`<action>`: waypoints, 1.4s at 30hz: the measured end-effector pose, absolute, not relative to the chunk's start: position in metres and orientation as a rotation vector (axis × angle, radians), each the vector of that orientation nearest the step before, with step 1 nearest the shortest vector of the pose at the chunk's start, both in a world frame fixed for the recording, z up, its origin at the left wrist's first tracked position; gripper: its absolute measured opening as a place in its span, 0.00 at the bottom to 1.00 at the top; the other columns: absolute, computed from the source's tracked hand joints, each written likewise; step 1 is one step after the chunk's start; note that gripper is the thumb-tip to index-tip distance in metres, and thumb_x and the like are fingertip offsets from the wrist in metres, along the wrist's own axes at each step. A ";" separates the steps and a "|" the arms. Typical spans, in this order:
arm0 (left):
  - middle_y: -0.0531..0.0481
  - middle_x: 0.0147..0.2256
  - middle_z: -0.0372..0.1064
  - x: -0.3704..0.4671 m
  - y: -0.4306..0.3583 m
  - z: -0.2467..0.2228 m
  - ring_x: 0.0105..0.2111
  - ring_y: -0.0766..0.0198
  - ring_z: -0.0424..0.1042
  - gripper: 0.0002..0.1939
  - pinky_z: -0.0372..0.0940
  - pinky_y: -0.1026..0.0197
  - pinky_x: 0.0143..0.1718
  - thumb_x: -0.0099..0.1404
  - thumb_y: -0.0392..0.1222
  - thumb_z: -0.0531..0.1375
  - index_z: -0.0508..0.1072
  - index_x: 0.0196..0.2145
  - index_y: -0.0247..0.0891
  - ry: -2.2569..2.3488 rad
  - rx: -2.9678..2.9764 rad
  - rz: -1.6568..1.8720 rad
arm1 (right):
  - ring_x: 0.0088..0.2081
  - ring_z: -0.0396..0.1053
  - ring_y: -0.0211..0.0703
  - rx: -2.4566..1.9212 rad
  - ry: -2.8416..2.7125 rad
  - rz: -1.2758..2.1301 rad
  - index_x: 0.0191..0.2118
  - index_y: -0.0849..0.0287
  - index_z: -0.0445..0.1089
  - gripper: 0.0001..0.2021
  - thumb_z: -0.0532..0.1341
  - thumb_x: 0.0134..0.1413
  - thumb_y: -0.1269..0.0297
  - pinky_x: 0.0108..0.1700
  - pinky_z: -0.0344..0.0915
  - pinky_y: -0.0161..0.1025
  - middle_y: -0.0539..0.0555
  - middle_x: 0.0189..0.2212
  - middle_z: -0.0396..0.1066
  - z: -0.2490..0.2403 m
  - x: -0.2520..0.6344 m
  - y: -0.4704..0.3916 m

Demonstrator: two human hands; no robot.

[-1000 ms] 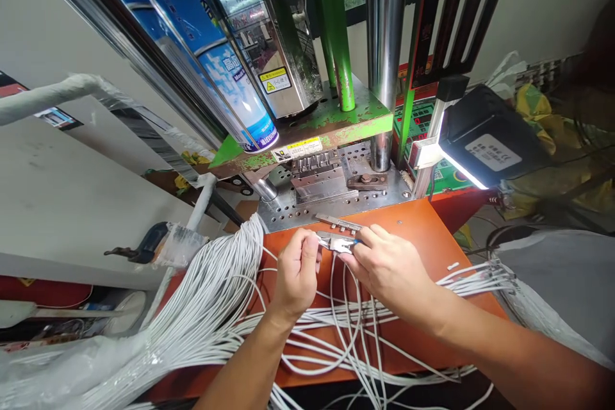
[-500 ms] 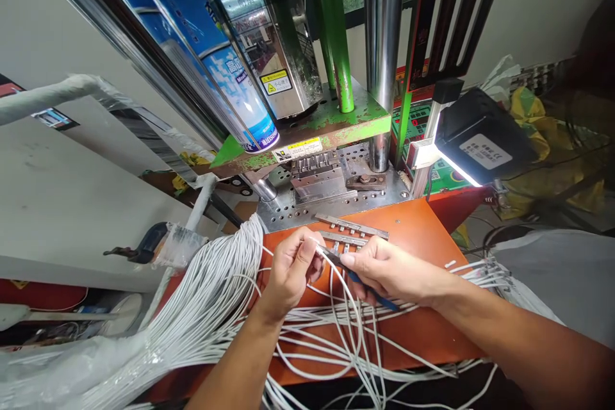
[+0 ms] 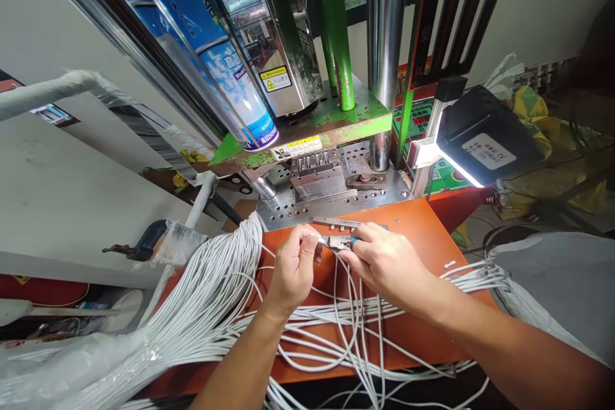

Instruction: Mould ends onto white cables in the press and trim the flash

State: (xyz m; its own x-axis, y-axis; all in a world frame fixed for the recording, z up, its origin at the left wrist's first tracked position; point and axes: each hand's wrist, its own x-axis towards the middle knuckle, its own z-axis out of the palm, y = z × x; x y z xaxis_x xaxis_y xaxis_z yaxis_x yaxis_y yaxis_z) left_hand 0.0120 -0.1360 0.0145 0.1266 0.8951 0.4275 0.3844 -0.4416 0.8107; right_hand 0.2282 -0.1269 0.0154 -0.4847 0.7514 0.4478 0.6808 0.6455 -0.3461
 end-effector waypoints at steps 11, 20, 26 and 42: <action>0.54 0.30 0.66 0.018 -0.139 0.013 0.28 0.66 0.67 0.13 0.62 0.61 0.34 0.81 0.43 0.52 0.67 0.36 0.40 1.182 1.852 1.370 | 0.34 0.64 0.42 -1.120 -2.272 0.020 0.27 0.58 0.72 0.21 0.59 0.74 0.57 0.30 0.51 0.41 0.52 0.30 0.68 0.016 0.222 -0.131; 0.52 0.32 0.66 0.021 -0.139 0.013 0.27 0.66 0.66 0.13 0.62 0.61 0.32 0.81 0.44 0.52 0.68 0.37 0.40 1.087 1.817 1.451 | 0.28 0.61 0.40 -1.044 -2.257 0.059 0.26 0.58 0.71 0.24 0.54 0.76 0.57 0.29 0.47 0.43 0.51 0.26 0.66 0.012 0.223 -0.133; 0.47 0.37 0.72 0.037 -0.145 0.029 0.36 0.62 0.72 0.16 0.68 0.61 0.39 0.78 0.52 0.58 0.74 0.37 0.38 1.016 1.460 1.474 | 0.25 0.58 0.38 -1.032 -2.158 0.092 0.26 0.59 0.70 0.26 0.51 0.78 0.56 0.29 0.49 0.41 0.51 0.25 0.67 0.017 0.225 -0.138; 0.65 0.16 0.44 0.081 -0.179 0.079 0.14 0.77 0.37 0.33 0.40 0.73 0.11 0.58 0.67 0.71 0.57 0.24 0.41 0.862 0.728 0.855 | 0.21 0.60 0.35 -0.847 -1.780 1.575 0.19 0.57 0.63 0.33 0.51 0.73 0.42 0.27 0.57 0.36 0.49 0.17 0.63 0.057 0.277 -0.179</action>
State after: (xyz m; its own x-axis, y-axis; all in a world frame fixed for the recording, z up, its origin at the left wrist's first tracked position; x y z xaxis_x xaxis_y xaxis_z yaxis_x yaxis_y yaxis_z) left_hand 0.0805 -0.1788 0.0786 0.3782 0.8614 -0.3390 -0.3315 0.4680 0.8192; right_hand 0.2774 -0.1789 0.0569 -0.6102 0.7917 0.0289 0.0680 0.0886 -0.9937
